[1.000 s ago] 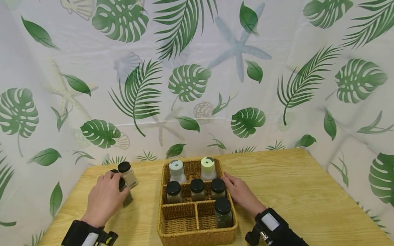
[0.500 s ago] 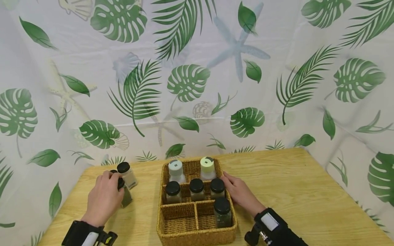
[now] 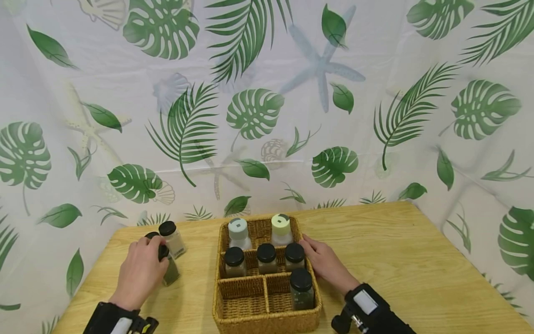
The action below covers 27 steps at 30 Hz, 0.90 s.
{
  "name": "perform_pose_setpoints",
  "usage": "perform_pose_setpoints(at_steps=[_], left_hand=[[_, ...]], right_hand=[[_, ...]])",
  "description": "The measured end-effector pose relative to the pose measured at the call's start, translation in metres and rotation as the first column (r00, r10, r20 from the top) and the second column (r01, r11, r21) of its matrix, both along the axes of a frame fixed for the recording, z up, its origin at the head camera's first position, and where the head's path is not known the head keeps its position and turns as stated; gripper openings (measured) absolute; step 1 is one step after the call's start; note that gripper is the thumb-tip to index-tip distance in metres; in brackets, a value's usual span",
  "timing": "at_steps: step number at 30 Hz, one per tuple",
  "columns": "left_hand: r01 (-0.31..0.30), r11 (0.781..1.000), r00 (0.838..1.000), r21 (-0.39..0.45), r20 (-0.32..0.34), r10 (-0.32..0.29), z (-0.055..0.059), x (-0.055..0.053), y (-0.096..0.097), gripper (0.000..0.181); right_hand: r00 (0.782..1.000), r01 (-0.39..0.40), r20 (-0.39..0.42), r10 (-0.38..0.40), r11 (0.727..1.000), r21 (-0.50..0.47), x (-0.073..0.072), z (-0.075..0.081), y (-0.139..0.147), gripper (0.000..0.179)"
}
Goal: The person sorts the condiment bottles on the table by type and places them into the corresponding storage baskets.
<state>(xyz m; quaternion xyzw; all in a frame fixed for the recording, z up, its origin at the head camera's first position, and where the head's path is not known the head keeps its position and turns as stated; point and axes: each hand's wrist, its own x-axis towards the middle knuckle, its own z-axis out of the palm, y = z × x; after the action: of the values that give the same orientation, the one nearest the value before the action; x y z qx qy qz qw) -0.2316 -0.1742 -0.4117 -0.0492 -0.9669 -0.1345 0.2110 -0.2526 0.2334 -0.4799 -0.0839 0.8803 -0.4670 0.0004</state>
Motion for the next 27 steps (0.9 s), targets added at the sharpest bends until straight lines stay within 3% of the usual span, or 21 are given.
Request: perform_pose_setpoints(at_steps=[13, 19, 27], left_hand=[[0.019, 0.999, 1.0, 0.032, 0.007, -0.02, 0.005, 0.001, 0.002, 0.032], [0.024, 0.999, 1.0, 0.036, -0.018, -0.024, 0.017, 0.008, 0.01, 0.034], [0.083, 0.996, 0.992, 0.016, -0.094, -0.081, 0.037, 0.023, 0.026, 0.034]], right_hand=[[0.998, 0.008, 0.062, -0.006, 0.999, -0.038, -0.003, 0.0, -0.001, 0.057], [0.999, 0.011, 0.044, -0.01, 1.0, -0.015, -0.002, 0.001, -0.001, 0.057], [1.0, 0.002, 0.022, -0.002, 1.0, 0.008, -0.004, 0.002, 0.0, 0.056]])
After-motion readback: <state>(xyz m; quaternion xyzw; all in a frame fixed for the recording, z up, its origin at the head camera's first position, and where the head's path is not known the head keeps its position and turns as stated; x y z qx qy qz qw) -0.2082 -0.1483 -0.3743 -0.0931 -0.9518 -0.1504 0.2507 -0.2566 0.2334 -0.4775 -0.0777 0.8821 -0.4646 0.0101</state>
